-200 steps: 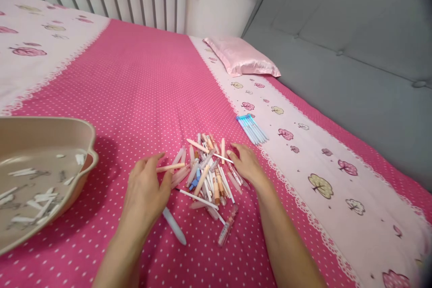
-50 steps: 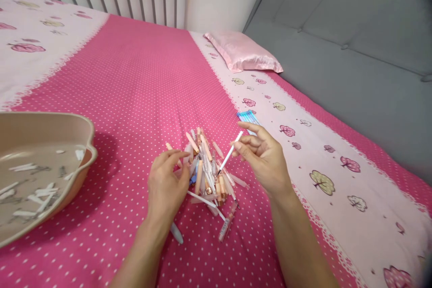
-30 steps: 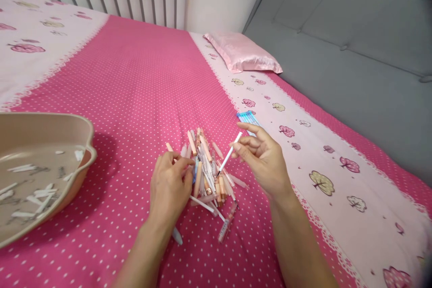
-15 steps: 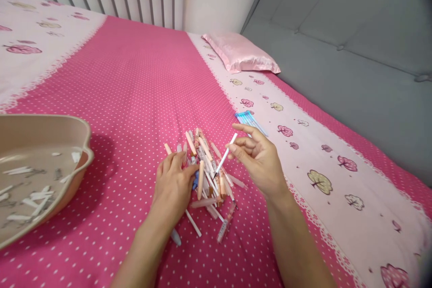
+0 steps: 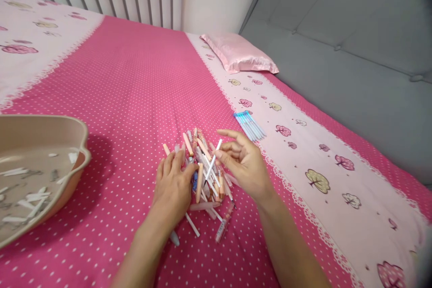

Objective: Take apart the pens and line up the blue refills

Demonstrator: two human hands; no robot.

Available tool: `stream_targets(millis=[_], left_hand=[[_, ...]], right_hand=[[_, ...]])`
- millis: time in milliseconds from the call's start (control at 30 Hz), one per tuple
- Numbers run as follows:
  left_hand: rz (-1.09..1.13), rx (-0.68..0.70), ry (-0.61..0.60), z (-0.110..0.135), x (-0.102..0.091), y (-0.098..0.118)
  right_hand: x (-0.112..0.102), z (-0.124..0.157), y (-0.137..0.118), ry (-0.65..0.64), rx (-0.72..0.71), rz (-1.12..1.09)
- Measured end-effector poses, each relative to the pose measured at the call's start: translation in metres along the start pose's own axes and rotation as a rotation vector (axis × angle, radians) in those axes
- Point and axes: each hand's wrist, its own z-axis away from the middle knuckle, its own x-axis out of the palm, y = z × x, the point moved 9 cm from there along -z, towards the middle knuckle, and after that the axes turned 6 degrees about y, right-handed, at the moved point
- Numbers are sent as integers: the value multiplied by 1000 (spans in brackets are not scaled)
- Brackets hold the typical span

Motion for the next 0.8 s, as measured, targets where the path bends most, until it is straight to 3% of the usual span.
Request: stream_targets(millis=[333, 567, 800], left_hand=[[28, -46, -30, -1, 1, -3], [113, -85, 71, -4, -4, -13], [210, -240, 122, -1, -17, -29]], right_hand=[[0, 1, 1, -6, 2, -11], [-1, 2, 0, -7, 8, 4], [-4, 1, 0, 3, -1, 38]])
